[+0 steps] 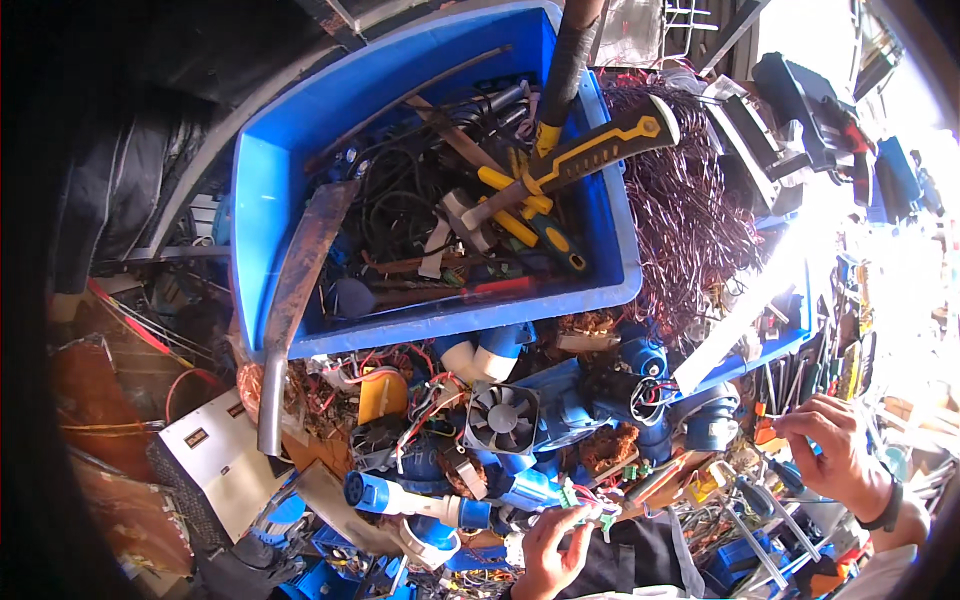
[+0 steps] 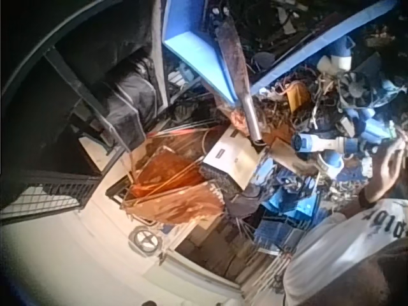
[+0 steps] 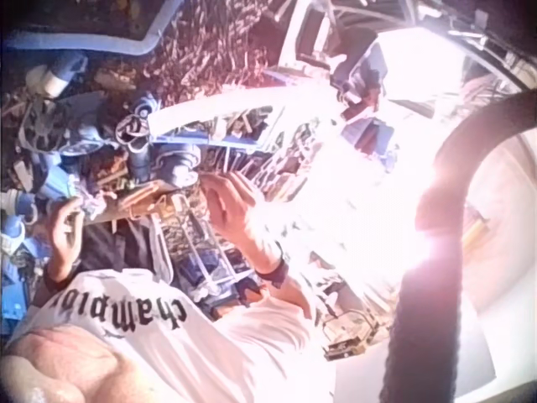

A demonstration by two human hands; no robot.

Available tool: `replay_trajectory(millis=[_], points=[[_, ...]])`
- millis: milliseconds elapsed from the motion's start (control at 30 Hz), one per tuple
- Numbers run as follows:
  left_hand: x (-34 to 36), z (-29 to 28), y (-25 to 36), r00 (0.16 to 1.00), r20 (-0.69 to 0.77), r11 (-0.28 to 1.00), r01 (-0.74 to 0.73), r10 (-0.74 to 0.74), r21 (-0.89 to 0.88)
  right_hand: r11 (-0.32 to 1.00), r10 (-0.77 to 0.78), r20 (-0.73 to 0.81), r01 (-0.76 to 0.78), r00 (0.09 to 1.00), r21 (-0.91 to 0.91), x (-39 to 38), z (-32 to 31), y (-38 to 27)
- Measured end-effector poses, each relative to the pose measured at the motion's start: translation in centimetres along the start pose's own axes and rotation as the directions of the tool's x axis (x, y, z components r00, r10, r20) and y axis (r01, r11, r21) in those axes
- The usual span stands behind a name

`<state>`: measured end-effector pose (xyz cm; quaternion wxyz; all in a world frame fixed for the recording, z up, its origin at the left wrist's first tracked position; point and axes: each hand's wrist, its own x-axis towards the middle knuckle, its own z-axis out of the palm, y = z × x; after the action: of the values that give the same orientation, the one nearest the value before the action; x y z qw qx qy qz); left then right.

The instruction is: The person searches through a blue bin of scrap electronics and tools, then uses a pair of orange pliers to strip the insulation from the ends of several small wires. The person holds the wires and pliers in both hands, manipulating the components over a cluttered workbench.

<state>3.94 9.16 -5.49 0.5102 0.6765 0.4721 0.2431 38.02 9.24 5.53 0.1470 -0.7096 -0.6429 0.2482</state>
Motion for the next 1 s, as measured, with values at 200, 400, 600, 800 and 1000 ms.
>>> replay_trajectory(millis=[200,400,600,800,1000], points=[[-1.0,0.3,0.1,1.000,-0.024,0.998,0.009,-0.007,0.060,1.000,-0.018,-0.005,0.018,1.000,0.013,-1.7,0.0,1.2],[-1.4,0.6,0.8,1.000,-0.022,1.000,-0.013,0.014,0.019,0.999,-0.002,0.016,0.002,1.000,0.034,-3.2,0.1,1.8],[-2.5,0.9,1.5,0.999,-0.041,0.999,-0.023,0.025,0.044,0.999,0.015,0.034,-0.016,0.999,0.036,-4.9,0.7,2.5],[-3.8,1.0,1.2,0.997,-0.065,0.997,0.047,-0.043,0.059,0.996,0.065,0.042,-0.067,0.997,0.060,-6.9,1.3,2.9],[-4.4,1.1,0.6,0.998,-0.052,0.992,-0.036,0.042,0.118,0.995,0.053,0.047,-0.057,0.998,0.085,-8.1,0.8,2.9]])
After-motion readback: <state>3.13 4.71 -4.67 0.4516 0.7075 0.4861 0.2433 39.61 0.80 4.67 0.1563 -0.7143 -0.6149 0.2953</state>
